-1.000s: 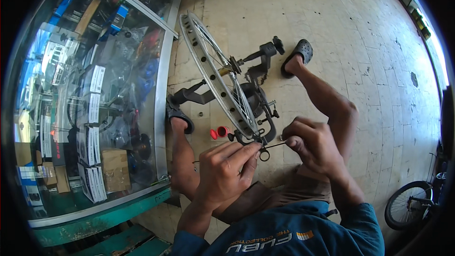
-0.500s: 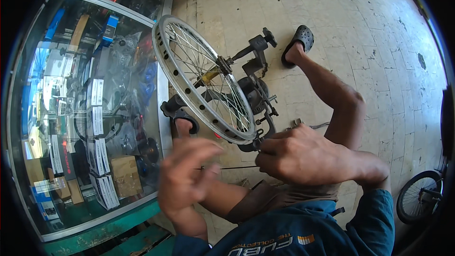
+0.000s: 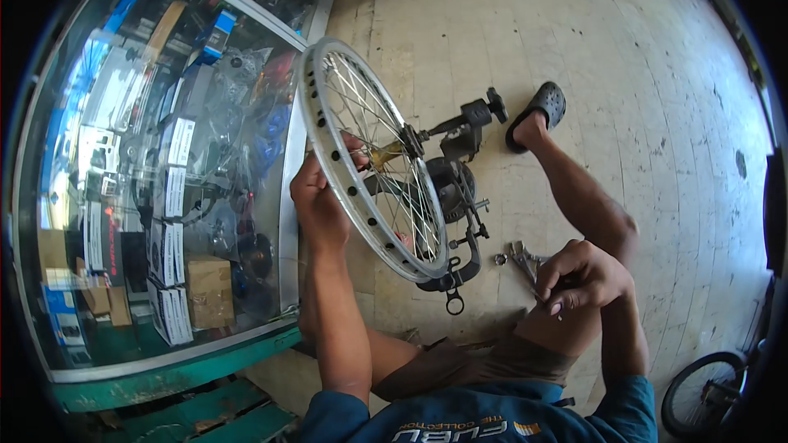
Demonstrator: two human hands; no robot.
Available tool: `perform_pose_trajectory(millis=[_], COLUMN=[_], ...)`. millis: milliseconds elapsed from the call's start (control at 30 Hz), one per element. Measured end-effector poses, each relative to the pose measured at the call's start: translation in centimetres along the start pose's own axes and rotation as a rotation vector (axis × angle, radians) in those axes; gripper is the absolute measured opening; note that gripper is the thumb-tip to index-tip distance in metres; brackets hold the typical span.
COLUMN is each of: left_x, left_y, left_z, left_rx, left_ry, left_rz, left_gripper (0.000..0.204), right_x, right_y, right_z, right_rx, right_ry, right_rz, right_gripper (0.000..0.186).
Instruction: The recorder is truing a bicycle wheel by adjusting the spoke tension with a spoke wrench while the wheel is mounted on a truing stand.
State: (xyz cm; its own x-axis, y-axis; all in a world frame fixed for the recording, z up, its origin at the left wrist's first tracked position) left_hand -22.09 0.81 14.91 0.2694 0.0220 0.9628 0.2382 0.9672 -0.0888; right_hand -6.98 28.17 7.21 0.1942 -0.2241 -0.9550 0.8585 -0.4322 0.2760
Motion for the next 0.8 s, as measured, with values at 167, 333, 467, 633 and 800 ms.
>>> perform_pose_trajectory(millis=[167,333,467,633,800], left_x=[1.4,1.5,-0.3,-2.0,-1.9], left_y=[-0.4,1.3,2.3,2.9,3.5], left_z=[0.6,1.1,-1.1,-3.0,-3.4], left_rx=[-0.011,-0.038,-0.021,-0.056,-0.095], left_ry=[0.068,0.073,0.088,0.179,0.292], left_rz=[0.192,-0.042,-0.262,-0.237,-0.1], left_gripper=[0.025,0.022,0.023,0.018,0.019], right_x=[-5.8,-14.4,-17.9,-17.1,-15.9], right_y=[-1.4,-1.8,-0.7,0.2,1.0], right_z=[2.9,6.9,9.7,12.1,13.2], right_rx=[0.138,0.238,0.481,0.597,0.617], right_ry=[-0.149,-0.545,-0.557,-0.446,-0.293], right_rz=[-0.01,-0.195,-0.331,-0.485,-0.822], right_gripper=[0.015,0.019,0.02,0.022,0.023])
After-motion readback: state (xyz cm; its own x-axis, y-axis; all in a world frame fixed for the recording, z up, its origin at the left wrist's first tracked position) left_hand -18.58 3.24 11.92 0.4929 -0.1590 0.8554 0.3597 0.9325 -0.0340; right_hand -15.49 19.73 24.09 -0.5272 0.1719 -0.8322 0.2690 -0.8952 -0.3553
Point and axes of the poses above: each hand's wrist, its own z-axis towards the middle knuckle, its own y-axis out of the palm, x = y × z, the point moved 10 cm from there along z, towards the middle knuckle, and after that the axes turned 14 degrees about -x, right-handed, at the moved point
